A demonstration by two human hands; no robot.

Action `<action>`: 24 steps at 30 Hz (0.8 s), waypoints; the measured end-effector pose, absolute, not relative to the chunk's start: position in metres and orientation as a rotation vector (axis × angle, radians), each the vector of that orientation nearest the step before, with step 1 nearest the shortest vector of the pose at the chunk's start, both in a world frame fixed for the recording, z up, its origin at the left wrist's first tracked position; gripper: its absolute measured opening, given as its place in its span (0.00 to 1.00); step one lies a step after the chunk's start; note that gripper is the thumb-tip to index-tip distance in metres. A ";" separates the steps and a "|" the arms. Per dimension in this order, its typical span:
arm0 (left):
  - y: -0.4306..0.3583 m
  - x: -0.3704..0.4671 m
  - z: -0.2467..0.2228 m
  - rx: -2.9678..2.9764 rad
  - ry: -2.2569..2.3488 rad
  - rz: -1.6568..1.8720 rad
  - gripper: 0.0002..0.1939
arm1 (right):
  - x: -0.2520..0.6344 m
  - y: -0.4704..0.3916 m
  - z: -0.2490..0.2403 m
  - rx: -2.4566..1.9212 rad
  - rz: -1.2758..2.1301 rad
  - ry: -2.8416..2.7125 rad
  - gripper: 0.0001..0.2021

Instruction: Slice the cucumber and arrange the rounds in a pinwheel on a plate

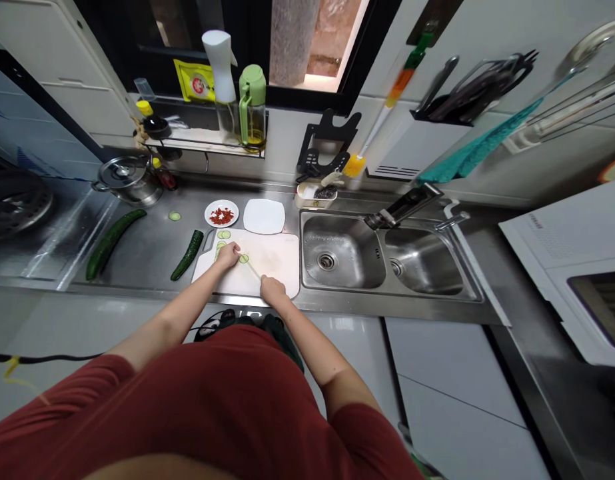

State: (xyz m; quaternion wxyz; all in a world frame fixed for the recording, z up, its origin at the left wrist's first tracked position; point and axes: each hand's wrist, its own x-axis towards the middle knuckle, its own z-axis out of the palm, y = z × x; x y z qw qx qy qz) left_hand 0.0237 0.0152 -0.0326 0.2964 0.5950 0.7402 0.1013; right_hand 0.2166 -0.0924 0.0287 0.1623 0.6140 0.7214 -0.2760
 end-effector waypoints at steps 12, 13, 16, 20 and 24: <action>0.017 0.023 -0.040 1.562 1.972 0.294 0.09 | 0.227 -0.105 0.025 1.738 -0.785 2.065 0.13; 0.017 0.023 -0.039 1.559 1.973 0.294 0.10 | 0.226 -0.104 0.025 1.738 -0.783 2.070 0.13; 0.017 0.024 -0.038 1.562 1.970 0.298 0.10 | 0.222 -0.100 0.023 1.741 -0.772 2.084 0.14; 0.017 0.023 -0.038 1.569 1.958 0.305 0.09 | 0.217 -0.094 0.021 1.741 -0.765 2.092 0.14; 0.017 0.022 -0.040 1.566 1.951 0.309 0.10 | 0.214 -0.090 0.021 1.736 -0.766 2.080 0.14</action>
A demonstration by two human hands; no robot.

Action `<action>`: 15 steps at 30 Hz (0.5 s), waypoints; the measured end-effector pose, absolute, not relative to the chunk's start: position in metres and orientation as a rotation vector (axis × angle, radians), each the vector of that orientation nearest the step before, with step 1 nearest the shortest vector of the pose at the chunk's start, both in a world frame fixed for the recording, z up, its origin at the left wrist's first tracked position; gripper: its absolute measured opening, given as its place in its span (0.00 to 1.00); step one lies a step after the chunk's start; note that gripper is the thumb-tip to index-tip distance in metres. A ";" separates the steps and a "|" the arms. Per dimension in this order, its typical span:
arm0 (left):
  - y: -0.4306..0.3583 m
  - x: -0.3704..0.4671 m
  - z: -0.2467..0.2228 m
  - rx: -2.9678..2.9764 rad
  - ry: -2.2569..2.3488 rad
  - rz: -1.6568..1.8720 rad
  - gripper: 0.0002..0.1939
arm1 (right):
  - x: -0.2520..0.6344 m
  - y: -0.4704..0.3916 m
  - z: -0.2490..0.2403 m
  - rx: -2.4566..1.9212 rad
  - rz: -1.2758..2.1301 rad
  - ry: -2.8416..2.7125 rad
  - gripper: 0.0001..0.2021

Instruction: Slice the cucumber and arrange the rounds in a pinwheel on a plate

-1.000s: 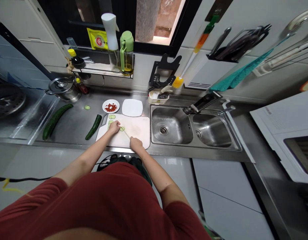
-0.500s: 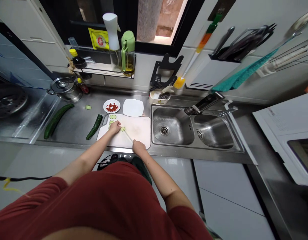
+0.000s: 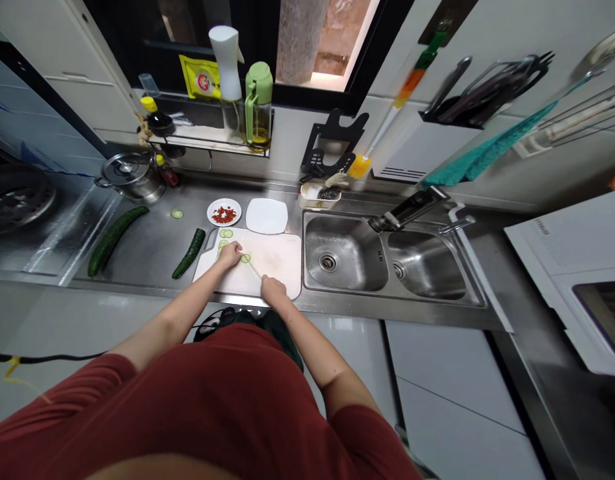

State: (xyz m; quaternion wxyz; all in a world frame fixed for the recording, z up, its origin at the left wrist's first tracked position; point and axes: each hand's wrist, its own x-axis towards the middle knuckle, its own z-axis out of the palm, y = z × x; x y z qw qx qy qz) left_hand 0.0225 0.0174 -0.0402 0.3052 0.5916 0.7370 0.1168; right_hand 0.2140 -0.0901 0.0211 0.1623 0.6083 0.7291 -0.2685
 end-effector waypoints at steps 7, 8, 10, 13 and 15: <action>0.018 0.022 -0.041 1.575 1.961 0.308 0.10 | 0.220 -0.098 0.025 1.743 -0.779 2.061 0.14; 0.018 0.022 -0.041 1.571 1.961 0.309 0.10 | 0.222 -0.101 0.025 1.742 -0.782 2.056 0.14; 0.017 0.023 -0.042 1.560 1.961 0.310 0.10 | 0.226 -0.106 0.025 1.743 -0.783 2.050 0.14; 0.017 0.023 -0.042 1.560 1.963 0.316 0.09 | 0.230 -0.110 0.026 1.744 -0.773 2.054 0.13; 0.017 0.023 -0.042 1.566 1.968 0.315 0.09 | 0.230 -0.111 0.026 1.741 -0.767 2.062 0.13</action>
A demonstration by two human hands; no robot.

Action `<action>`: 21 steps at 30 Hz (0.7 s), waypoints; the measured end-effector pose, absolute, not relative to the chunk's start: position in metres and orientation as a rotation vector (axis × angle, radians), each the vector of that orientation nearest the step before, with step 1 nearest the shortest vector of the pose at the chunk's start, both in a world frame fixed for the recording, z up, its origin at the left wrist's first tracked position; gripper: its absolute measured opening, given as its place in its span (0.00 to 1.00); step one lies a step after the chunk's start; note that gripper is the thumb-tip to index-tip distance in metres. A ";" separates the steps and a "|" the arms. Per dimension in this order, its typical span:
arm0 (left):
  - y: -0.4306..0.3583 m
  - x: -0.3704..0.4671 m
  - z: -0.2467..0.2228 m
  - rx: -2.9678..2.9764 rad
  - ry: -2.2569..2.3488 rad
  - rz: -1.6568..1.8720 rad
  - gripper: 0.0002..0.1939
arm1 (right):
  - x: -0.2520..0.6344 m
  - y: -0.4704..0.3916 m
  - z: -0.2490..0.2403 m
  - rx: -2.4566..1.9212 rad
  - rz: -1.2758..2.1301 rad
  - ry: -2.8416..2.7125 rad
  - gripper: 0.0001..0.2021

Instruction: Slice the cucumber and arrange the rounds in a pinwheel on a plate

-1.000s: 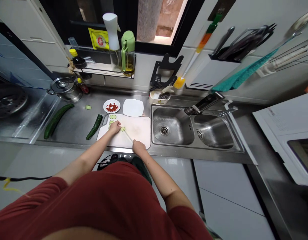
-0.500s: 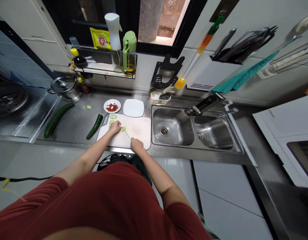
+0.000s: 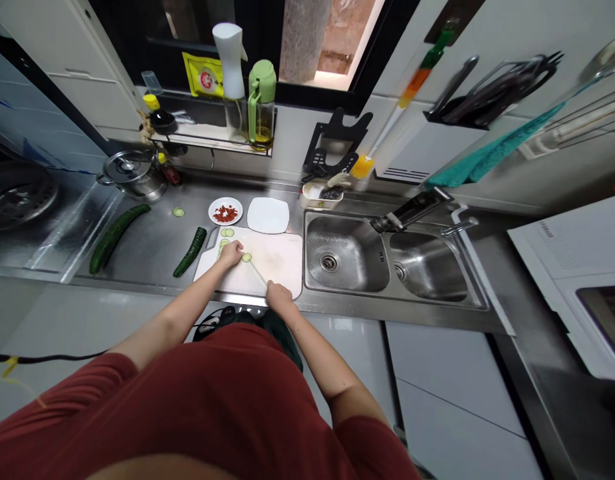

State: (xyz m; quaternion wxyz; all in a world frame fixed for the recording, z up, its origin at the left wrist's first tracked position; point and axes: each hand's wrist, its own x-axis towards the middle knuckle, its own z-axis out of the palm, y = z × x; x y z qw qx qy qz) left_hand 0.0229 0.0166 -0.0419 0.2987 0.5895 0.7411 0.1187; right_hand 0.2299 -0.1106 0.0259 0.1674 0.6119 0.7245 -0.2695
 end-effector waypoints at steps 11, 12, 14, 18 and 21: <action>0.018 0.022 -0.043 1.579 1.962 0.299 0.09 | 0.217 -0.095 0.025 1.733 -0.777 2.074 0.14; 0.018 0.022 -0.042 1.579 1.965 0.297 0.09 | 0.216 -0.094 0.026 1.733 -0.778 2.081 0.14; 0.018 0.023 -0.041 1.579 1.971 0.289 0.09 | 0.214 -0.092 0.027 1.736 -0.778 2.089 0.14; 0.017 0.023 -0.037 1.577 1.967 0.270 0.10 | 0.215 -0.093 0.029 1.741 -0.785 2.089 0.14; 0.015 0.024 -0.035 1.581 1.964 0.276 0.10 | 0.217 -0.096 0.028 1.745 -0.784 2.079 0.14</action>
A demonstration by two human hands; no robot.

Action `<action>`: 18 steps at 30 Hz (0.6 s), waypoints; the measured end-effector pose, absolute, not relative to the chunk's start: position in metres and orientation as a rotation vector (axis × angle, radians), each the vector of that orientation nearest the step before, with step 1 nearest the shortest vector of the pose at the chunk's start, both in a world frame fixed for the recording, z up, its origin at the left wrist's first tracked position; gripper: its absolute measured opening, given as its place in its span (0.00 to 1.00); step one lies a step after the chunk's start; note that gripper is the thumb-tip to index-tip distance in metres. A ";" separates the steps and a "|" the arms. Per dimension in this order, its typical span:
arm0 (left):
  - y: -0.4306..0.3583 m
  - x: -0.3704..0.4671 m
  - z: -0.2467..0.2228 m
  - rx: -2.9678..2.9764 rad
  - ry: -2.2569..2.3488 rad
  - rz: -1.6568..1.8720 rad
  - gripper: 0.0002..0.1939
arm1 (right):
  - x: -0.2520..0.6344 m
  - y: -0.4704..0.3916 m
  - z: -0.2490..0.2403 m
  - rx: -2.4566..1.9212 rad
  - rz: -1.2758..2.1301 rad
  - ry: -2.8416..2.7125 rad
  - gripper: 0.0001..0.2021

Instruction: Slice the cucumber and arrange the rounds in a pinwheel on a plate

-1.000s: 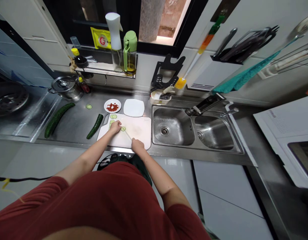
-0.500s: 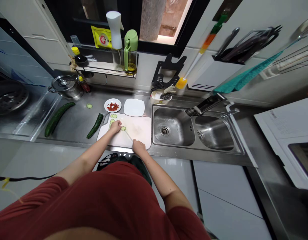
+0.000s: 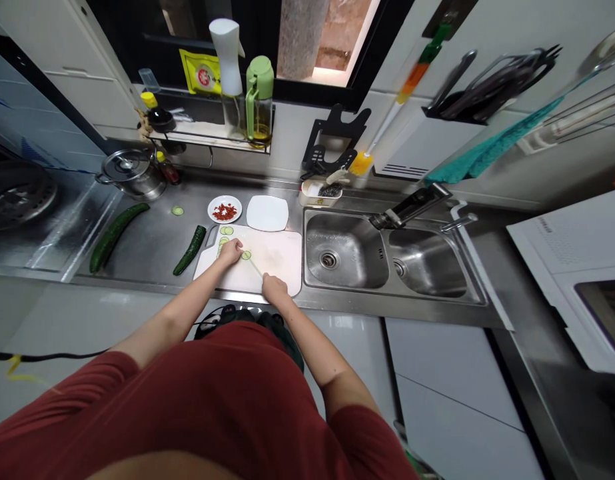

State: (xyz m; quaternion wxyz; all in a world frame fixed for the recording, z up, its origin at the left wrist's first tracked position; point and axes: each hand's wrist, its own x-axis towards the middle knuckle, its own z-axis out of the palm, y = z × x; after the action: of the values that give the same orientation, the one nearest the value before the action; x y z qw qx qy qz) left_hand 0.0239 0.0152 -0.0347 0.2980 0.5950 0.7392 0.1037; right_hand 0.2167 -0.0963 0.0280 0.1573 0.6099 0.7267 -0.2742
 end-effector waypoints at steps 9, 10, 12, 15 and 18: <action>0.009 0.027 -0.036 1.627 1.979 0.303 0.11 | 0.224 -0.106 0.026 1.746 -0.788 2.035 0.13; 0.009 0.027 -0.036 1.627 1.977 0.301 0.11 | 0.225 -0.107 0.027 1.748 -0.787 2.034 0.13; 0.009 0.027 -0.035 1.620 1.977 0.298 0.11 | 0.226 -0.109 0.028 1.749 -0.785 2.032 0.13; 0.009 0.027 -0.033 1.610 1.981 0.291 0.11 | 0.228 -0.112 0.029 1.750 -0.778 2.035 0.13; 0.008 0.028 -0.031 1.607 1.978 0.280 0.11 | 0.230 -0.116 0.031 1.752 -0.770 2.038 0.13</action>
State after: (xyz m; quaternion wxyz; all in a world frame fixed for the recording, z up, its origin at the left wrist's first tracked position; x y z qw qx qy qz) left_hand 0.0277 0.0083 -0.0313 0.2849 0.6008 0.7395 0.1048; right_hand 0.2304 -0.1157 0.0311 0.1720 0.6172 0.7182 -0.2714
